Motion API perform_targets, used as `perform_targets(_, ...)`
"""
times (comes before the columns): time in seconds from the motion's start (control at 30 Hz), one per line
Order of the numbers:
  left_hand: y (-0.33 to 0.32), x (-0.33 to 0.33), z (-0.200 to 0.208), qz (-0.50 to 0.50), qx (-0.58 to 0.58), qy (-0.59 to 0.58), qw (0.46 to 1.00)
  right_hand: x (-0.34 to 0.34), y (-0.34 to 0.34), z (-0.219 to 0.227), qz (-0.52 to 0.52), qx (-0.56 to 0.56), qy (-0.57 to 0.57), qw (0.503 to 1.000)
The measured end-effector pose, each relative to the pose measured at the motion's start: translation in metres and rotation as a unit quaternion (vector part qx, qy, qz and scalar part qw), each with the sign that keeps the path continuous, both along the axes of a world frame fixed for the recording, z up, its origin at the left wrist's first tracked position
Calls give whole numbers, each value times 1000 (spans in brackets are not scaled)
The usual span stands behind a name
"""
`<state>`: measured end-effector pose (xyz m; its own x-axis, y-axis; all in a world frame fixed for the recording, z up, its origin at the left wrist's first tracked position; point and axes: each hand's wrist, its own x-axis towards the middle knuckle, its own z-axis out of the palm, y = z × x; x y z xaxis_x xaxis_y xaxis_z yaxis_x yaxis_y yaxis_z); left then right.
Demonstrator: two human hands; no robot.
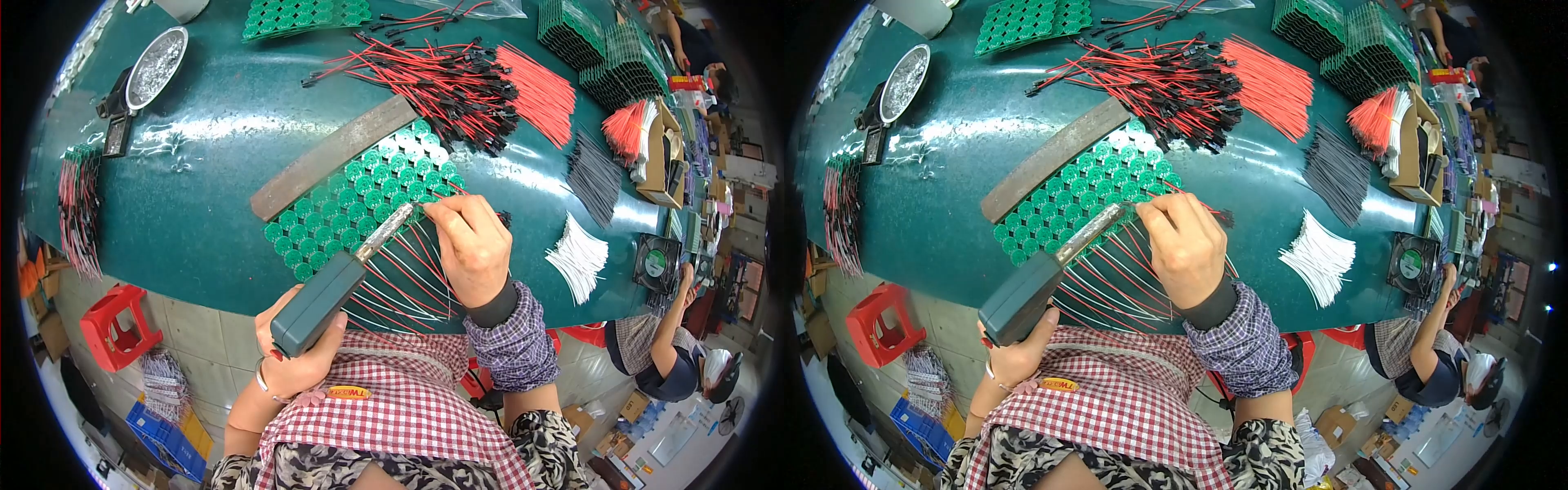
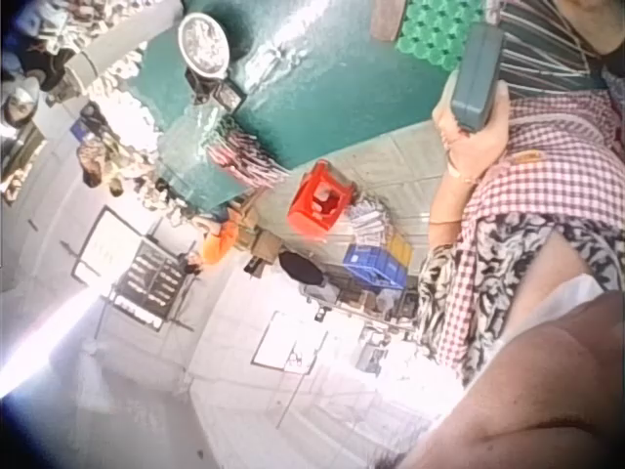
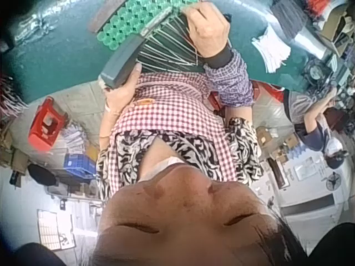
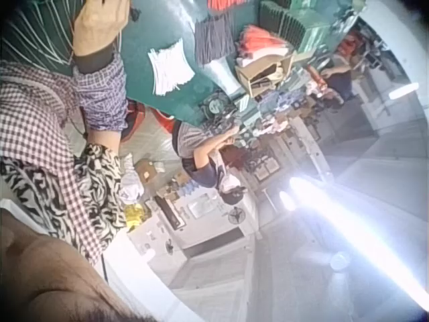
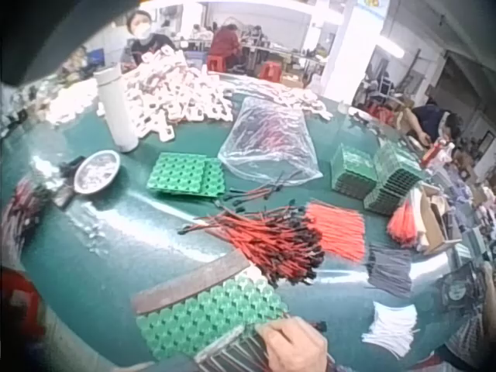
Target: The person solders wires to electronic components in a plastic grid array using a wire-feeding soldering gun.
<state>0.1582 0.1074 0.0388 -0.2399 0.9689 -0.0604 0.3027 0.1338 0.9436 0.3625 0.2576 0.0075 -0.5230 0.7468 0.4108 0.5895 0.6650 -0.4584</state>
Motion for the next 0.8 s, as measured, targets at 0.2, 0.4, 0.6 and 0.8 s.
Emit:
perform_targets(0.2, -2, 0, -1, -5, -31, -3, 1000, -1, -1, 1, -2, -2, -4, 1000)
perform_targets(0.4, -14, -2, -9, 0, -28, 6, 1000, -1, -1, 1, -5, 3, -9, 1000)
perform_targets(0.6, -21, -3, -11, 51, -39, -13, 998, -1, 0, -1, -2, 7, -8, 1000)
perform_targets(0.8, -14, -2, -11, 48, 8, 8, 999, -2, 0, 6, 4, 1, -18, 1000)
